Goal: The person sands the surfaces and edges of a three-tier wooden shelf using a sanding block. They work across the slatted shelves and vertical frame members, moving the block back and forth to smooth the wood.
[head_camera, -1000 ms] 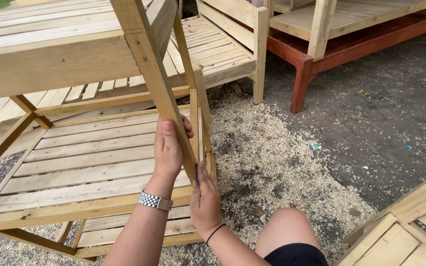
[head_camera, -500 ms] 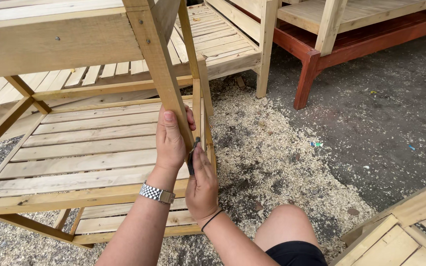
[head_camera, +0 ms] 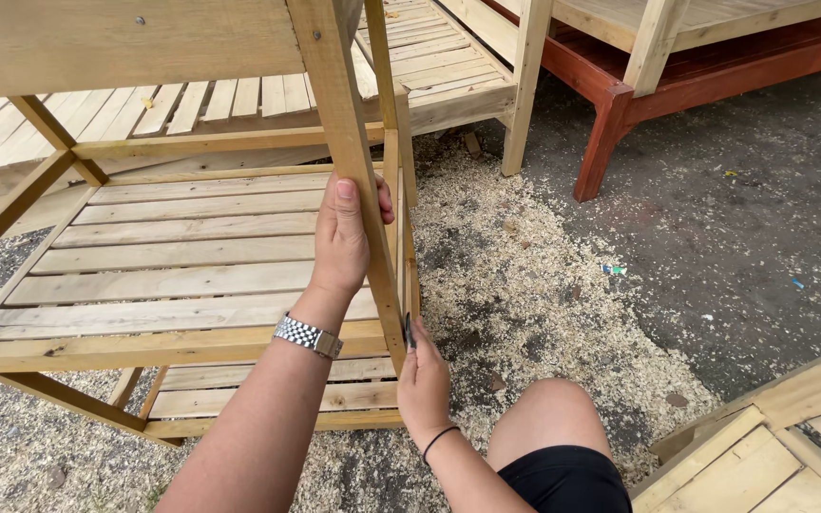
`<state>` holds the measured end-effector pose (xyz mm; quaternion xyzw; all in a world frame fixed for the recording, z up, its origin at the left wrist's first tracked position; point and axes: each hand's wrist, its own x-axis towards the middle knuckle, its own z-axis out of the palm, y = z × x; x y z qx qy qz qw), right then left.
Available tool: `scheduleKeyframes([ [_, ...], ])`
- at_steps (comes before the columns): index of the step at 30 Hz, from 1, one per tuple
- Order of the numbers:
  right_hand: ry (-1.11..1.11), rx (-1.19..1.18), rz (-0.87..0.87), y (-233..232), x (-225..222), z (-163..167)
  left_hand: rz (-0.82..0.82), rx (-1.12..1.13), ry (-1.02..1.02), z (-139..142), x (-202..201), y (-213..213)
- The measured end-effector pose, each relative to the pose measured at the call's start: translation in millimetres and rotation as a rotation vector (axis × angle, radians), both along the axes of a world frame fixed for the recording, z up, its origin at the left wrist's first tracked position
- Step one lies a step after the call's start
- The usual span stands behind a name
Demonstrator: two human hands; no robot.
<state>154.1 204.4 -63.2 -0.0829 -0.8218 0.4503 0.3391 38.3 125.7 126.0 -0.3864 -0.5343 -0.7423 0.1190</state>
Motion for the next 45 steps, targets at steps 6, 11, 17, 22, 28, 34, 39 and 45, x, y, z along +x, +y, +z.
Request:
scheduleKeyframes([
  [6, 0.144, -0.116, -0.023, -27.6, -21.1, 43.7, 0.002, 0.061, -0.010, -2.3, -1.2, 3.5],
  [11, -0.052, -0.163, -0.047, -21.6, -11.2, 51.5, -0.007, 0.089, -0.002, -3.7, -5.0, 6.3],
  [17, 0.195, 0.073, -0.023, -16.2, -17.9, 44.9, 0.012, 0.098, -0.024, -10.5, -9.7, 8.5],
  [22, -0.074, -0.094, -0.056, -10.9, -18.4, 37.6, -0.033, 0.135, -0.035, -9.2, -12.1, 8.6],
  [28, 0.121, 0.121, -0.059, -14.3, -16.8, 46.0, -0.022, 0.114, -0.034, -5.5, -11.3, 7.7],
  [34, 0.042, -0.189, -0.012, -10.7, -35.2, 56.2, -0.033, 0.104, -0.050, -4.5, -12.2, 7.1],
  [39, -0.077, 0.060, 0.032, 0.8, -15.6, 53.3, -0.073, 0.030, -0.016, -5.6, -21.6, 2.0],
  [45, 0.408, 0.776, 0.214, 45.8, -17.7, 107.2, 0.187, -0.343, 0.188, -48.9, -27.1, -56.3],
])
